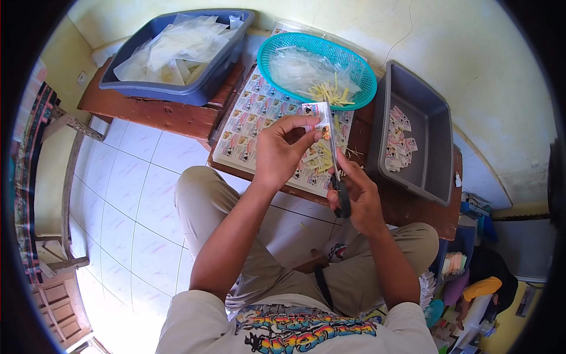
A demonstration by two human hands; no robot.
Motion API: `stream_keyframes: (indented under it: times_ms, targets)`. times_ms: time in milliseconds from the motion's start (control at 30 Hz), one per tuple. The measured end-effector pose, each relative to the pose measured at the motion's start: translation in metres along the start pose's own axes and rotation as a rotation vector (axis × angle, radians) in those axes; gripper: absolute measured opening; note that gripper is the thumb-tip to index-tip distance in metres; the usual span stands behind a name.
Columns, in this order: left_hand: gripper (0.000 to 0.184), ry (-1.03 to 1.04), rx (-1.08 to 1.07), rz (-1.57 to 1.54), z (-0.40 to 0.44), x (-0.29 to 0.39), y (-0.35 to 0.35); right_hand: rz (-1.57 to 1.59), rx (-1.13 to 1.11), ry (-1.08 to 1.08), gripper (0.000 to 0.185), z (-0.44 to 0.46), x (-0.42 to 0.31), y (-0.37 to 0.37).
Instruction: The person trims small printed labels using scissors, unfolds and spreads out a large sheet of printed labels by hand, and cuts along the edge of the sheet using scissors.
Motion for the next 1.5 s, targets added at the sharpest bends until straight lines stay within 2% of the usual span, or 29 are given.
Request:
stream_keyframes:
  times_ms: [167, 233, 467, 533, 933, 1033, 1233, 1500]
  targets:
    - [0.025, -0.038, -0.023, 0.042, -0.0006, 0.0048, 0.0001, 0.022, 0.004, 0.010, 0.086, -0.0011, -0.0008, 0.0018]
    - [0.026, -0.040, -0.025, 0.040, -0.0002, 0.0031, 0.0000, 0.010, 0.010, 0.002, 0.081, -0.0020, -0.0034, 0.0033]
    - [0.024, -0.006, -0.004, -0.018, 0.0006, -0.0030, 0.0006, -0.001, 0.014, 0.002, 0.081, -0.0021, -0.0020, 0.0028]
    - [0.024, -0.031, -0.015, -0.013, 0.0008, -0.0035, 0.0001, 0.024, 0.004, 0.017, 0.086, -0.0019, -0.0008, 0.0020]
    - [0.025, -0.083, -0.021, 0.036, 0.0007, 0.0023, -0.0002, 0.011, 0.006, 0.014, 0.085, -0.0011, -0.0007, 0.0026]
    - [0.024, -0.007, -0.008, -0.012, 0.0017, -0.0034, 0.0003, 0.017, 0.003, 0.012, 0.086, -0.0007, -0.0004, 0.0028]
    - [0.025, -0.077, -0.021, 0.038, 0.0015, 0.0008, -0.0005, 0.012, 0.001, 0.001, 0.086, -0.0001, 0.0024, 0.0022]
    - [0.025, -0.044, -0.026, -0.002, 0.0009, 0.0023, -0.0012, -0.009, 0.020, 0.026, 0.084, -0.0005, 0.0014, 0.0022]
Point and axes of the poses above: each hand's wrist, its own z-axis towards the middle knuckle, its own y-axis out of the palm, x = y × z, the point moved 3 cm from there along z, towards the middle knuckle, and after that the axes turned 11 degrees about x, right-handed, at the moved point
